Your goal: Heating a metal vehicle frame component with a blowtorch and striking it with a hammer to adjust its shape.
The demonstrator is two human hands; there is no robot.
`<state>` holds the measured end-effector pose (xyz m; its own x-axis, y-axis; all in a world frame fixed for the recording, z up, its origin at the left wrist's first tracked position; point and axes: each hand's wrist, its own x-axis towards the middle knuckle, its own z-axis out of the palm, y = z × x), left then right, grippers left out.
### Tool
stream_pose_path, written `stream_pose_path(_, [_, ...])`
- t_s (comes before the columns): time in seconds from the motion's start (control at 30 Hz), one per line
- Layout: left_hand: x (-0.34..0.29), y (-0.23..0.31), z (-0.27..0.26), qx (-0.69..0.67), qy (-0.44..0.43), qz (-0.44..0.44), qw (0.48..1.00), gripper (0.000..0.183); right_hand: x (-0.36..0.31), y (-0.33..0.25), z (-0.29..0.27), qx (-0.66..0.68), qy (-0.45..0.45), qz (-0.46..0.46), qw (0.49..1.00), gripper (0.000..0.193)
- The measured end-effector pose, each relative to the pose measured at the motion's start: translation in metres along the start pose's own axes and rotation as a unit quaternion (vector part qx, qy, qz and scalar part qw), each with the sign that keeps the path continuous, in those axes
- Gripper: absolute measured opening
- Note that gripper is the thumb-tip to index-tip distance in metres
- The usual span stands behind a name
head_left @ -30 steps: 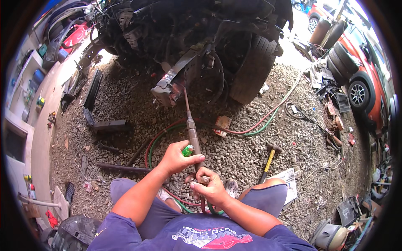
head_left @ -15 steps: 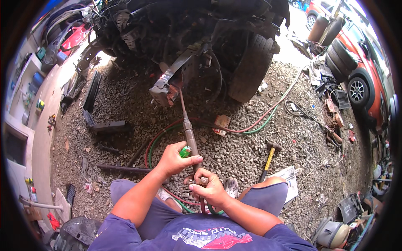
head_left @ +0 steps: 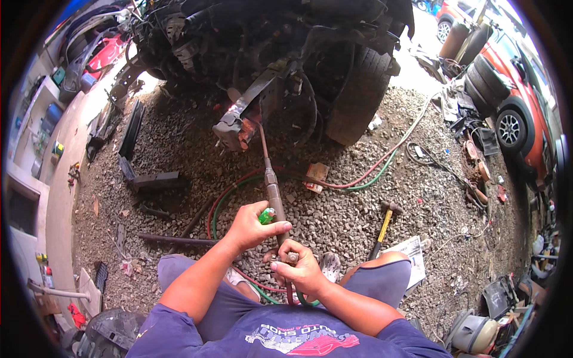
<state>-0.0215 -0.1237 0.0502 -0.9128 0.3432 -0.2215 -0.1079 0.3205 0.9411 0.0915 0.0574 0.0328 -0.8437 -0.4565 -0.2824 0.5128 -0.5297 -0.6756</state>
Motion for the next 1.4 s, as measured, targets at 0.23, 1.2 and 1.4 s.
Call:
stream_pose_path(0.23, [0.001,-0.003,0.0,-0.017,-0.007,-0.003,1.0,0.041,0.0,0.002,-0.001,-0.009,0.013,0.0,1.0,0.025])
stream_pose_path(1.2, [0.001,0.005,0.004,0.011,-0.013,0.011,1.0,0.043,-0.005,-0.003,-0.001,-0.011,0.012,-0.01,1.0,0.024])
stream_pose_path(1.4, [-0.003,0.0,0.003,0.07,0.017,0.015,0.997,0.037,0.0,0.007,-0.006,-0.066,-0.006,-0.025,0.997,0.022])
